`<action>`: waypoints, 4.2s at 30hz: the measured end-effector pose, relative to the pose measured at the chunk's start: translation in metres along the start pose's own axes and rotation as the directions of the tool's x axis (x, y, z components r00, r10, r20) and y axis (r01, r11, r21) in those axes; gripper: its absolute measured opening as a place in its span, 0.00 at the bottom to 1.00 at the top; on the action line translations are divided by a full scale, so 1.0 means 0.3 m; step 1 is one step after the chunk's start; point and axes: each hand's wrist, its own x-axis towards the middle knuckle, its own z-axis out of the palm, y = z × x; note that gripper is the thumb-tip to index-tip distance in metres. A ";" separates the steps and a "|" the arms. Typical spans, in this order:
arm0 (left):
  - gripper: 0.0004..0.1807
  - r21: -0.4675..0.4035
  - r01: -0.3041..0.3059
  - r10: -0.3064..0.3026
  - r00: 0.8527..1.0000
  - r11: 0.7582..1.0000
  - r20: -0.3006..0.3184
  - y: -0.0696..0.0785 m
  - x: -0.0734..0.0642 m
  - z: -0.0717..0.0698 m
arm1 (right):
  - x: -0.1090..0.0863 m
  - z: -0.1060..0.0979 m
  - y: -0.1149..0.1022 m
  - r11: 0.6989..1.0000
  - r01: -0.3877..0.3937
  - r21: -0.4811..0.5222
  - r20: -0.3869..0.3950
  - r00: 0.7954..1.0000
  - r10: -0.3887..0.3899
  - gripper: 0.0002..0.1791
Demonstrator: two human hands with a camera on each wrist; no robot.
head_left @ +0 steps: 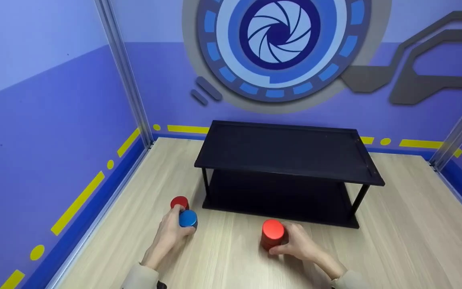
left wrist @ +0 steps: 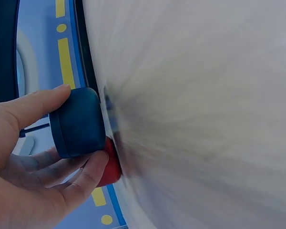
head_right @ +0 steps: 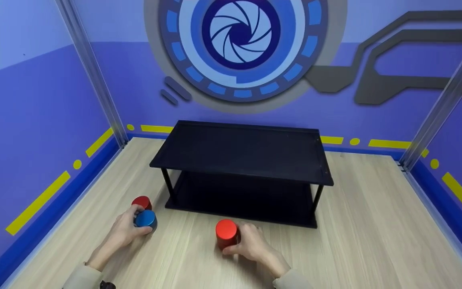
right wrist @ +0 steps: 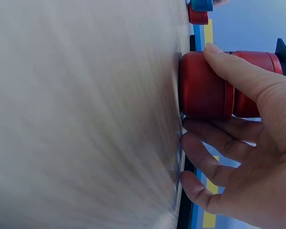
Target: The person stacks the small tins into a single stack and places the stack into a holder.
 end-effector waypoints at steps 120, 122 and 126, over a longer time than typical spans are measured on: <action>0.29 -0.016 -0.434 0.433 0.900 0.901 -0.043 0.343 -0.064 0.080 | -0.005 0.009 0.003 0.999 -0.008 -0.035 -0.028 1.000 0.007 0.39; 0.29 -0.025 -0.447 0.445 0.894 0.894 -0.046 0.348 -0.064 0.083 | -0.005 0.009 0.002 0.999 -0.008 -0.040 -0.032 0.999 0.006 0.38; 0.30 -0.025 -0.448 0.447 0.894 0.894 -0.040 0.358 -0.065 0.084 | -0.004 0.010 0.004 0.999 -0.002 -0.034 -0.034 0.999 0.001 0.38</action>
